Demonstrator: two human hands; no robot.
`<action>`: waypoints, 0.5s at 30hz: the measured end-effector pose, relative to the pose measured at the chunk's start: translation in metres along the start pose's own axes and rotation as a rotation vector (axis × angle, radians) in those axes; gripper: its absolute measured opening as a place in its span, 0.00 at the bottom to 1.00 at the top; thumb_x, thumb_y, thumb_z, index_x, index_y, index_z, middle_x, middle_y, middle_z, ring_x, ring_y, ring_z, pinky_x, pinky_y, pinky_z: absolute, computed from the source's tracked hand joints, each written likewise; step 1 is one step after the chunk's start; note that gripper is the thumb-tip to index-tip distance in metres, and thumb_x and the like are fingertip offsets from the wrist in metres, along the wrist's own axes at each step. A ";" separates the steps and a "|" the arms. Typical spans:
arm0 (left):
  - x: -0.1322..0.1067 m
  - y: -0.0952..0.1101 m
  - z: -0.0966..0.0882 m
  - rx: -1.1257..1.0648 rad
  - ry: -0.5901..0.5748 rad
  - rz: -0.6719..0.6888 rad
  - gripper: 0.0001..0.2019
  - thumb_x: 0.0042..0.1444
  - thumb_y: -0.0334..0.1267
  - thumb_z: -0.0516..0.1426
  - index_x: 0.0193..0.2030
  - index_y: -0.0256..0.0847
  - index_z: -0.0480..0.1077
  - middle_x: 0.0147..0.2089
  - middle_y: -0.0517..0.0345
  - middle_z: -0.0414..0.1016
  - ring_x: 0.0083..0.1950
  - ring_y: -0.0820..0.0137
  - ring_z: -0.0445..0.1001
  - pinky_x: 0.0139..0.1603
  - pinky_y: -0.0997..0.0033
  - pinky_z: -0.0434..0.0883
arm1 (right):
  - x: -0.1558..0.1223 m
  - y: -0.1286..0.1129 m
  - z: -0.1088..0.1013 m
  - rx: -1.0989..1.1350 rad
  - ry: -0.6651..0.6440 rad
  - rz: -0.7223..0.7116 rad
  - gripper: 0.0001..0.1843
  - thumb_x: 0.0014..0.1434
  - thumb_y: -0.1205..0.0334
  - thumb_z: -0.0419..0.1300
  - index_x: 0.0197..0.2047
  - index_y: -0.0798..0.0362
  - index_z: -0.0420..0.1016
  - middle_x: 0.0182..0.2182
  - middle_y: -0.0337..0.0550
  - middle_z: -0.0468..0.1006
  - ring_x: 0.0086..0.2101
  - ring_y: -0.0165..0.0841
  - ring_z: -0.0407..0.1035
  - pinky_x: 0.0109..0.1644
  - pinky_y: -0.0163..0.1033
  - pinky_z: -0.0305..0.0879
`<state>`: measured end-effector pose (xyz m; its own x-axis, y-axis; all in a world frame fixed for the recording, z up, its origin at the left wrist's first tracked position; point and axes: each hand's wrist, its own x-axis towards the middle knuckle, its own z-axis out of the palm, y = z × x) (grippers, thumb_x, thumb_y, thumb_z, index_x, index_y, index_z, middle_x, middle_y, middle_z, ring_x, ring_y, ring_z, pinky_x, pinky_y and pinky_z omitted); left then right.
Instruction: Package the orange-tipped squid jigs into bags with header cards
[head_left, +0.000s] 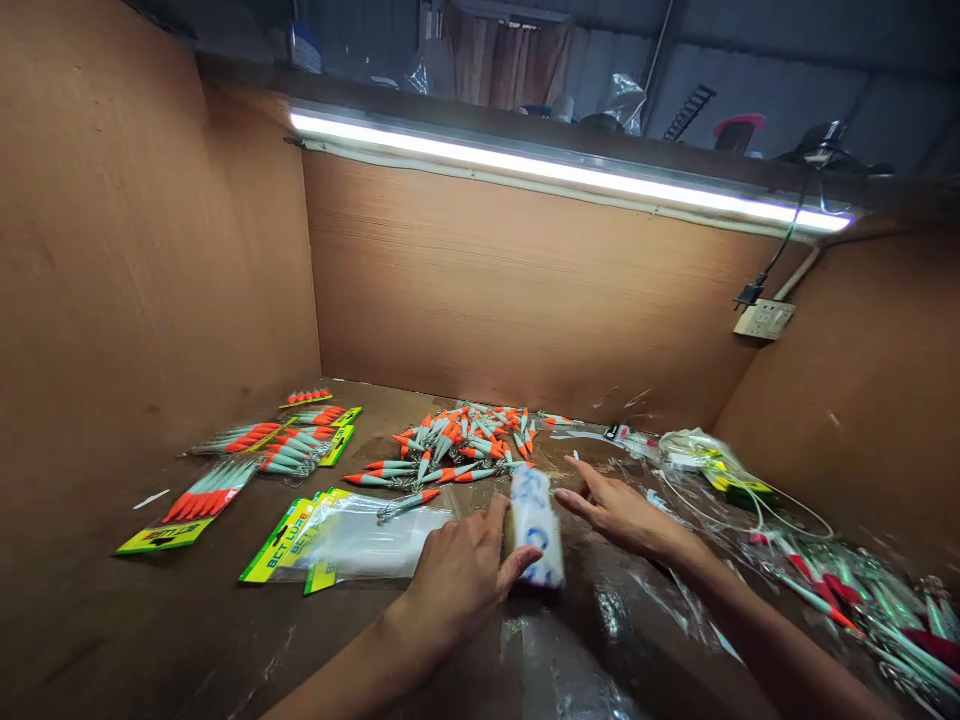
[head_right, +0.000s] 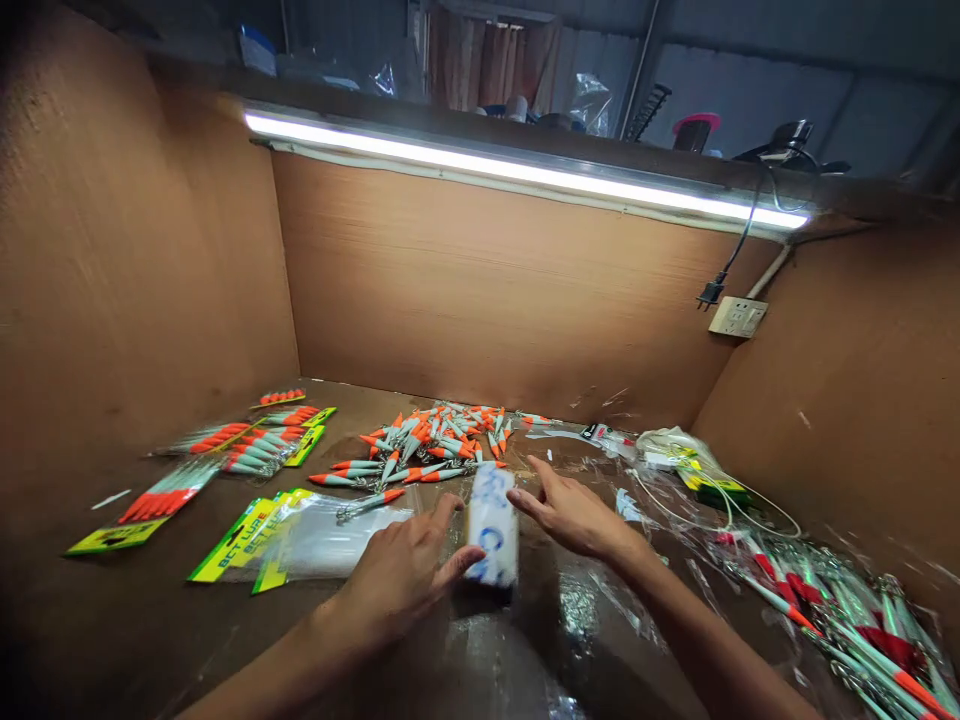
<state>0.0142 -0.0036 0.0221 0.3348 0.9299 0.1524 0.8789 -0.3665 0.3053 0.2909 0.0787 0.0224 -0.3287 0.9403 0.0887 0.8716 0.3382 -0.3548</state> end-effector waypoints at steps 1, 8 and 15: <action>-0.002 0.002 0.002 0.008 0.001 -0.033 0.35 0.64 0.64 0.47 0.68 0.41 0.59 0.51 0.41 0.77 0.48 0.50 0.78 0.45 0.56 0.72 | 0.006 -0.009 0.008 -0.013 0.062 0.003 0.31 0.69 0.44 0.48 0.71 0.46 0.56 0.52 0.50 0.79 0.49 0.44 0.73 0.51 0.43 0.64; -0.015 0.010 0.025 0.026 -0.058 -0.040 0.53 0.46 0.67 0.61 0.73 0.39 0.53 0.61 0.36 0.67 0.60 0.41 0.66 0.57 0.43 0.66 | 0.082 -0.018 0.055 -0.003 0.147 -0.023 0.19 0.58 0.67 0.61 0.53 0.50 0.77 0.48 0.51 0.76 0.49 0.43 0.68 0.52 0.41 0.60; -0.014 -0.016 0.035 -0.088 -0.088 0.132 0.47 0.48 0.48 0.60 0.75 0.40 0.49 0.66 0.43 0.64 0.64 0.48 0.63 0.65 0.49 0.61 | 0.089 -0.013 0.059 0.271 0.172 -0.052 0.14 0.65 0.52 0.57 0.42 0.54 0.75 0.39 0.49 0.78 0.41 0.38 0.70 0.44 0.38 0.64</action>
<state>0.0071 -0.0097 -0.0178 0.4774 0.8712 0.1148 0.7935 -0.4835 0.3696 0.2294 0.1555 -0.0200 -0.2840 0.9226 0.2612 0.7188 0.3851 -0.5788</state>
